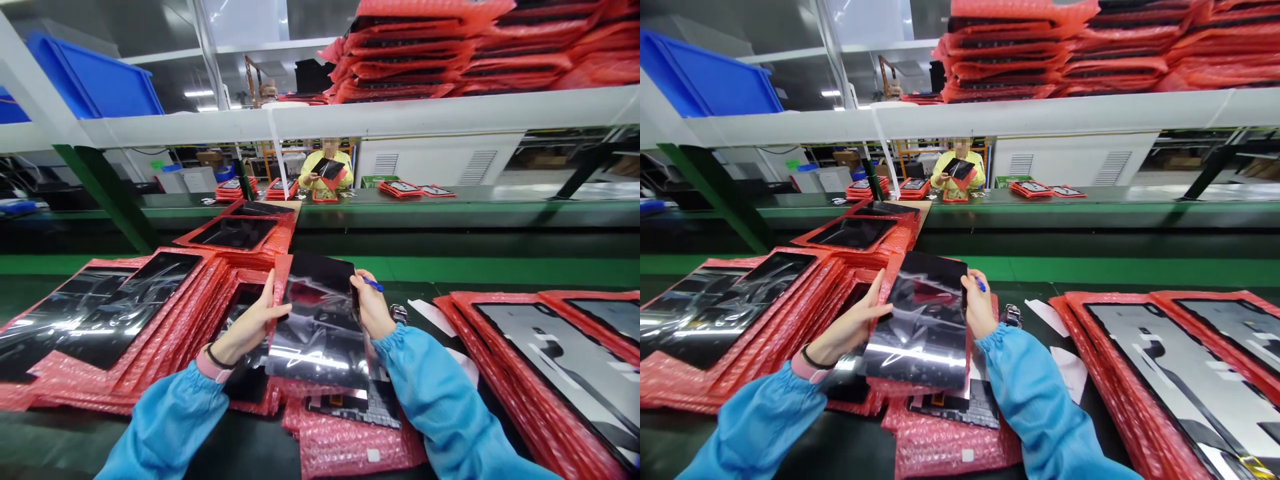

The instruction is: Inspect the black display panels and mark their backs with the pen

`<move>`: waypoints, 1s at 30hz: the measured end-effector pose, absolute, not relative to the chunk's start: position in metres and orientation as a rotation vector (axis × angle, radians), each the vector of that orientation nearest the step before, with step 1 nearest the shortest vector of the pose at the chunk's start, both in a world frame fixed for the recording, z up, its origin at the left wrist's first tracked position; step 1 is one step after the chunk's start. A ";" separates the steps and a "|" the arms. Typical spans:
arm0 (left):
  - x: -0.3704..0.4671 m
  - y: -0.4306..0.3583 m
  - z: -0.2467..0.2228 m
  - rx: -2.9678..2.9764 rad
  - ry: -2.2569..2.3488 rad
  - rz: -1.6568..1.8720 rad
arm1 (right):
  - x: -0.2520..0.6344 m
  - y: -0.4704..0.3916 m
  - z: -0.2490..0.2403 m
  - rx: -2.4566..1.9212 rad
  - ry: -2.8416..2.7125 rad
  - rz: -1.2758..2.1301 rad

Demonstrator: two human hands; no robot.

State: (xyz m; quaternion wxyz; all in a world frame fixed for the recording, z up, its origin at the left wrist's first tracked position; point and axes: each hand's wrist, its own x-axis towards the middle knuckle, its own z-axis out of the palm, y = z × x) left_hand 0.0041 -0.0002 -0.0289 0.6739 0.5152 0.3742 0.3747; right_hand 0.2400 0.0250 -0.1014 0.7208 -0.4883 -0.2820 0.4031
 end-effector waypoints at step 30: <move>-0.116 0.031 -0.103 2.139 2.173 0.392 | 0.358 -0.084 -0.151 -1.557 -1.483 0.207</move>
